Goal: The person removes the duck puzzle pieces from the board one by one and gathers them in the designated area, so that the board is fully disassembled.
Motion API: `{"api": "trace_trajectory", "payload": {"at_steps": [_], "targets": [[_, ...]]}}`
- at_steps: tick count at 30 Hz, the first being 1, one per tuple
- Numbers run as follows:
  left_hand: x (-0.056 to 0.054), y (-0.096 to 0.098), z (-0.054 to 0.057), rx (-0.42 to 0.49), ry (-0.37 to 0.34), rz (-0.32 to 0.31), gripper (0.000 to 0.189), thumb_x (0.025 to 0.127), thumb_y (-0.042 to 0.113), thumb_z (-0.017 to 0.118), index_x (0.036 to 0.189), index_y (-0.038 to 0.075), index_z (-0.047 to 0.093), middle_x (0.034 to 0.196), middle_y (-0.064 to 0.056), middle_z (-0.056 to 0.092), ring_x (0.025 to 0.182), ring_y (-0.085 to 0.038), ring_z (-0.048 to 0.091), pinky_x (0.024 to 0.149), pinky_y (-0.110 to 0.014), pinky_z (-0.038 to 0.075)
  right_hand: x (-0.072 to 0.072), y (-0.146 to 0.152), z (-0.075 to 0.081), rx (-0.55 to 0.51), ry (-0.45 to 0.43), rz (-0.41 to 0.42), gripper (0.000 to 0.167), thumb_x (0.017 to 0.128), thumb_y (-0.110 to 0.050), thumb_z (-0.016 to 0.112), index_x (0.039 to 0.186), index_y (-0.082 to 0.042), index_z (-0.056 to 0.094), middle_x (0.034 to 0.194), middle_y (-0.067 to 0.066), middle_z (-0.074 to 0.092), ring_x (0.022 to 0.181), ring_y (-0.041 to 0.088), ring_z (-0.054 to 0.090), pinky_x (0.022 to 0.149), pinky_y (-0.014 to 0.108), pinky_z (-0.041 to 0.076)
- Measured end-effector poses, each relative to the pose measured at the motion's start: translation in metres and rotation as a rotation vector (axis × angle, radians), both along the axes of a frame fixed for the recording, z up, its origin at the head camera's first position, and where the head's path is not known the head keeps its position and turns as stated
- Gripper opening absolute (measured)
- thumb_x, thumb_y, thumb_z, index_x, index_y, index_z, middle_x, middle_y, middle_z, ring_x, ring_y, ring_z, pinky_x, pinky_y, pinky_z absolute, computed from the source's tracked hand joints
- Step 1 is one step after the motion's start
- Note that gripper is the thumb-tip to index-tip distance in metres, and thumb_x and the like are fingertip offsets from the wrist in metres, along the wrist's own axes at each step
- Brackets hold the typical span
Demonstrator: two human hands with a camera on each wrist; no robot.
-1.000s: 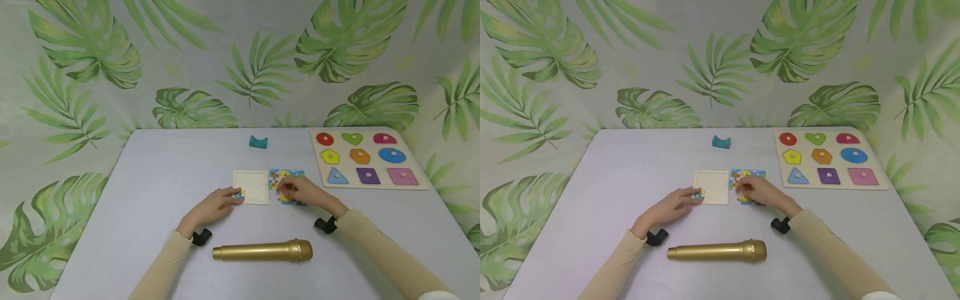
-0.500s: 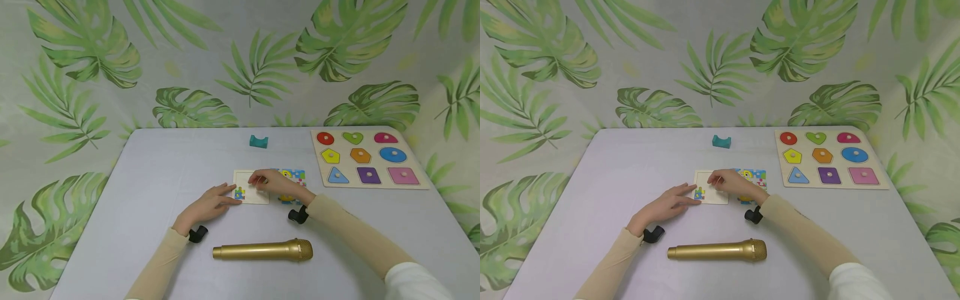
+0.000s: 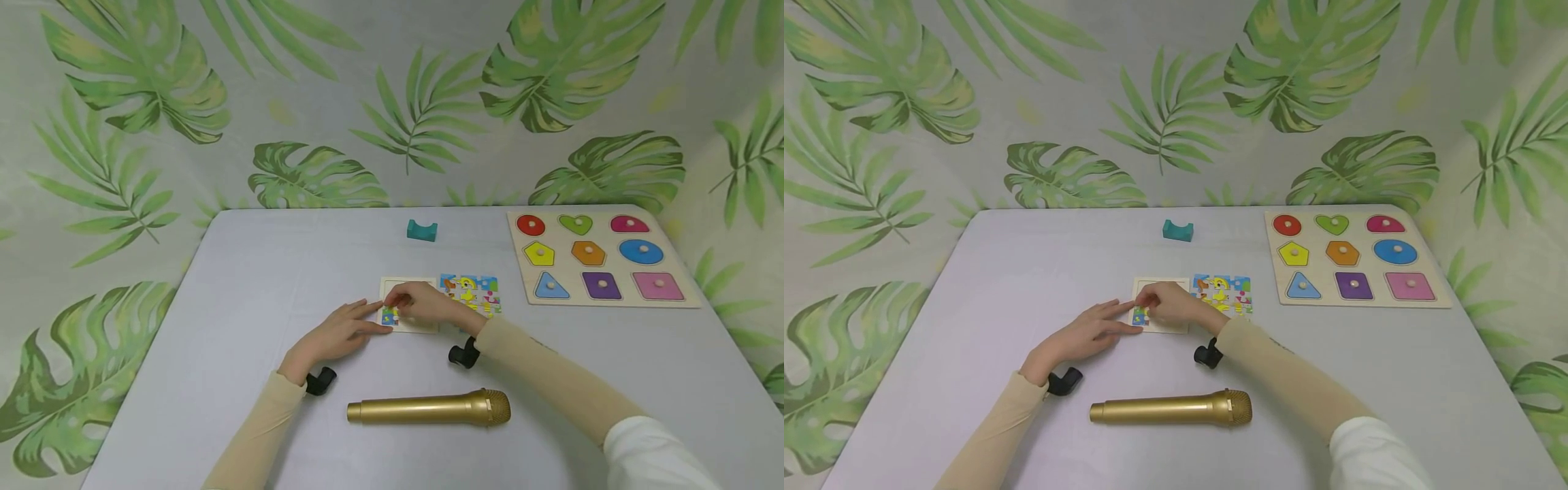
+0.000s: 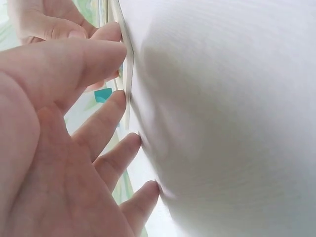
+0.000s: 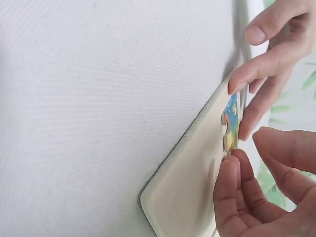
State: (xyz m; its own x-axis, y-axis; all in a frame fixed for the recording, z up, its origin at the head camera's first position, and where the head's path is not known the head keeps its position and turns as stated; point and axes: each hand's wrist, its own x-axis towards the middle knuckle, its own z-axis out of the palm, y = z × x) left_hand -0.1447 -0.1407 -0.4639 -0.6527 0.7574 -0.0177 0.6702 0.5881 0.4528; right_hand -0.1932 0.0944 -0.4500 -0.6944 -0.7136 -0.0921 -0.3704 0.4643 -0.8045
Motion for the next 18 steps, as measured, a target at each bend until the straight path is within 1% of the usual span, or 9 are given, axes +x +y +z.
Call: {"api": "trace_trajectory", "payload": {"at_steps": [5,8,11,14,18], "targets": [[0.001,0.000,0.000,-0.004,-0.003,-0.002,0.039,0.094,0.005,0.053,0.129,0.019,0.064,0.151,-0.014,0.032,0.136,-0.044,0.027,0.105,-0.059,0.024,-0.002,-0.001,-0.003,0.009,0.015,-0.008,0.025,0.087,0.008,0.057,0.110,0.003,0.065,0.105,0.012,0.063,0.093,0.019,0.059,0.084,0.029,0.048],[0.001,0.000,0.000,-0.005,-0.005,-0.001,0.039,0.093,0.005,0.053,0.129,0.019,0.064,0.152,-0.014,0.032,0.135,-0.044,0.028,0.104,-0.061,0.025,-0.001,-0.004,-0.001,0.013,0.022,-0.032,0.025,0.086,0.008,0.057,0.108,0.002,0.066,0.102,0.010,0.063,0.087,0.018,0.057,0.080,0.028,0.048],[0.002,0.000,0.001,-0.007,-0.017,0.005,0.039,0.094,0.006,0.053,0.129,0.019,0.063,0.152,-0.014,0.032,0.136,-0.043,0.027,0.104,-0.061,0.024,0.001,-0.006,0.002,0.020,0.027,-0.059,0.023,0.084,0.008,0.055,0.103,0.000,0.066,0.096,0.007,0.064,0.080,0.016,0.053,0.075,0.026,0.046],[0.002,0.000,0.001,-0.006,-0.042,0.016,0.039,0.094,0.006,0.052,0.129,0.019,0.063,0.151,-0.014,0.032,0.137,-0.042,0.025,0.105,-0.062,0.022,-0.001,-0.003,0.002,0.016,0.011,-0.089,0.019,0.086,0.006,0.055,0.097,-0.003,0.067,0.089,0.004,0.064,0.076,0.014,0.052,0.072,0.025,0.045],[0.003,0.000,0.003,0.003,-0.061,0.025,0.039,0.094,0.005,0.052,0.129,0.018,0.063,0.151,-0.016,0.033,0.138,-0.042,0.024,0.105,-0.063,0.020,-0.007,0.011,0.003,-0.005,-0.027,-0.119,0.014,0.087,0.002,0.058,0.094,-0.005,0.068,0.086,0.001,0.063,0.076,0.014,0.053,0.071,0.025,0.046]]}}
